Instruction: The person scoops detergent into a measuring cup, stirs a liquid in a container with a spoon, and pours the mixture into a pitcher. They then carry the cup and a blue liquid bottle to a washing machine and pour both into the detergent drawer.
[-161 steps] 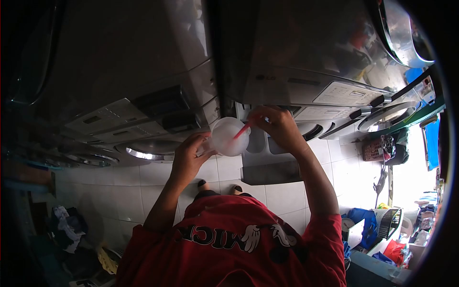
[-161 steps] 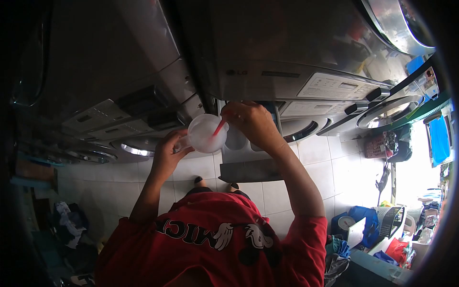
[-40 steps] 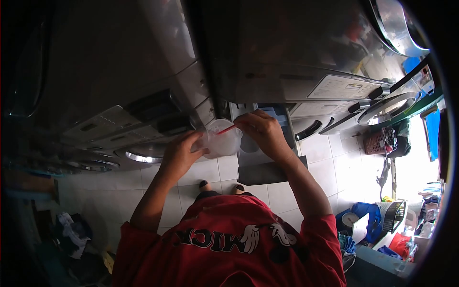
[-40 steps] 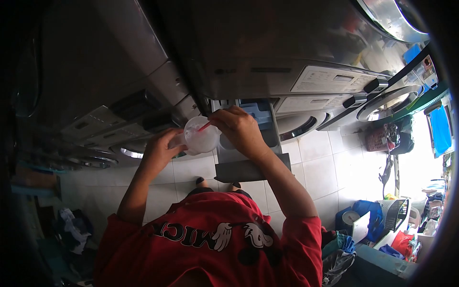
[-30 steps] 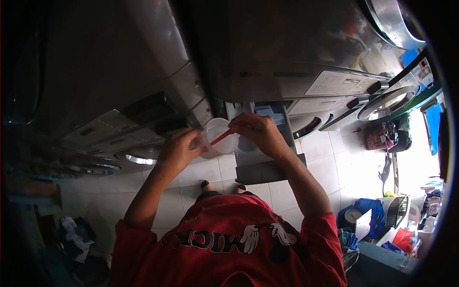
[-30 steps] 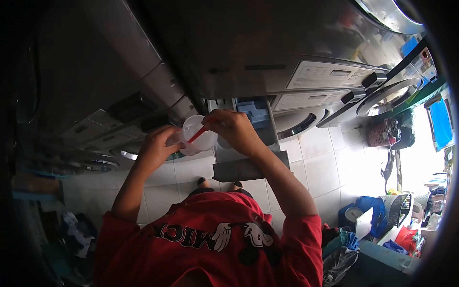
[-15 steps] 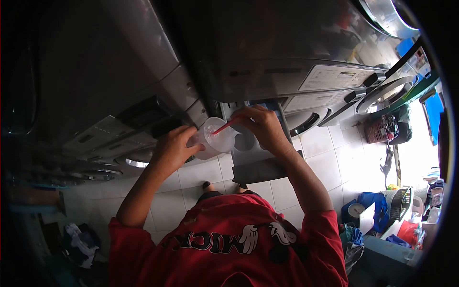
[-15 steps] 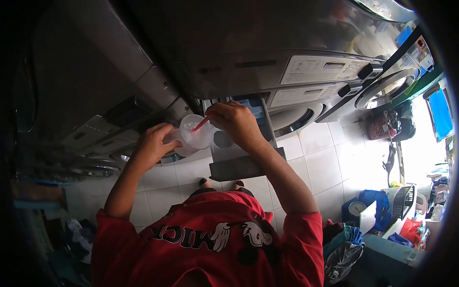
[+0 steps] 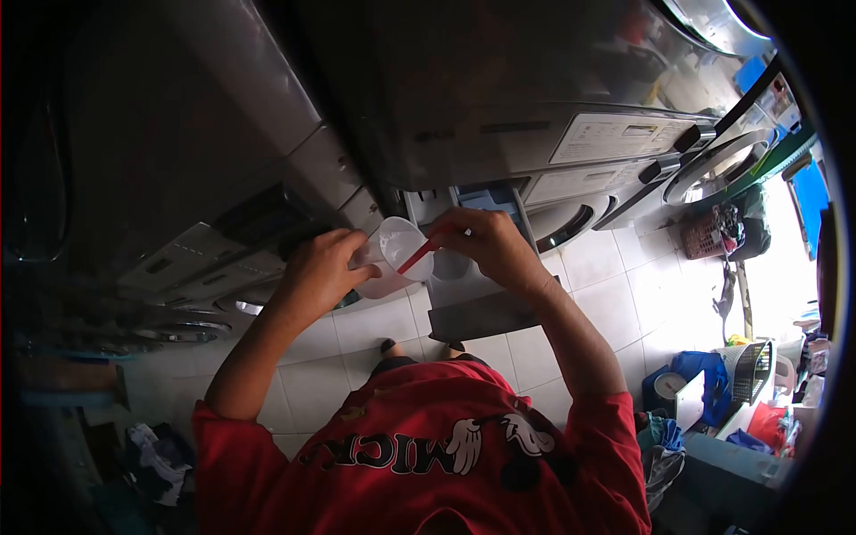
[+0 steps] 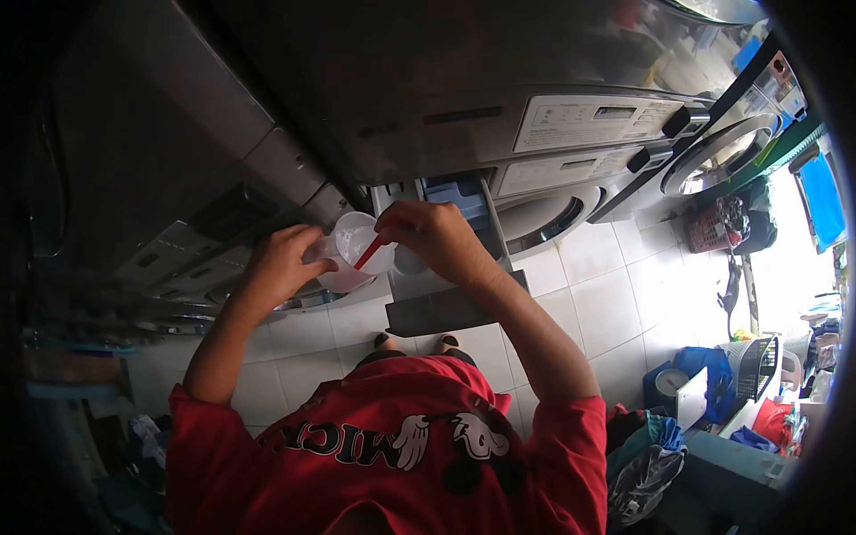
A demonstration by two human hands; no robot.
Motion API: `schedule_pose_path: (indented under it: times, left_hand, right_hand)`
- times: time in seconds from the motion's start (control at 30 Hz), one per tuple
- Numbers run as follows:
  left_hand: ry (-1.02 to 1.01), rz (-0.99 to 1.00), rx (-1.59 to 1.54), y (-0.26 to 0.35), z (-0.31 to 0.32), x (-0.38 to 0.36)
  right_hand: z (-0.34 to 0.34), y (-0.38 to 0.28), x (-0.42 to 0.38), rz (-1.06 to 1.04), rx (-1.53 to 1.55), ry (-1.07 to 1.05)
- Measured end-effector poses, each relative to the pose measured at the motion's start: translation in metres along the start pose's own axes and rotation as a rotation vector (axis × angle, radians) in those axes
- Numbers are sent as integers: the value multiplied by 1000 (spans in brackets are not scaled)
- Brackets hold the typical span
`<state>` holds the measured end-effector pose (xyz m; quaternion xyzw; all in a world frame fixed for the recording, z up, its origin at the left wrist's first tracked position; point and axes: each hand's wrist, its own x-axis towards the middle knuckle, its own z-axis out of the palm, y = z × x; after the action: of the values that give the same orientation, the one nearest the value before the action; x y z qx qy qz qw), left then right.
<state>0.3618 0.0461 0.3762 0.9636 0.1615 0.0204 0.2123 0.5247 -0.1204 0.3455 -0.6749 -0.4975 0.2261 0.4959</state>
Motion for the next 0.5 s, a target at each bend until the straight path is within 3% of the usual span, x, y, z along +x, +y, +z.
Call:
schedule_pose_path:
  times: [0.5]
  left_hand:
    - [-33,53,78,6,-7,6]
  right_hand:
    - [-7,21,6,-21,-77,171]
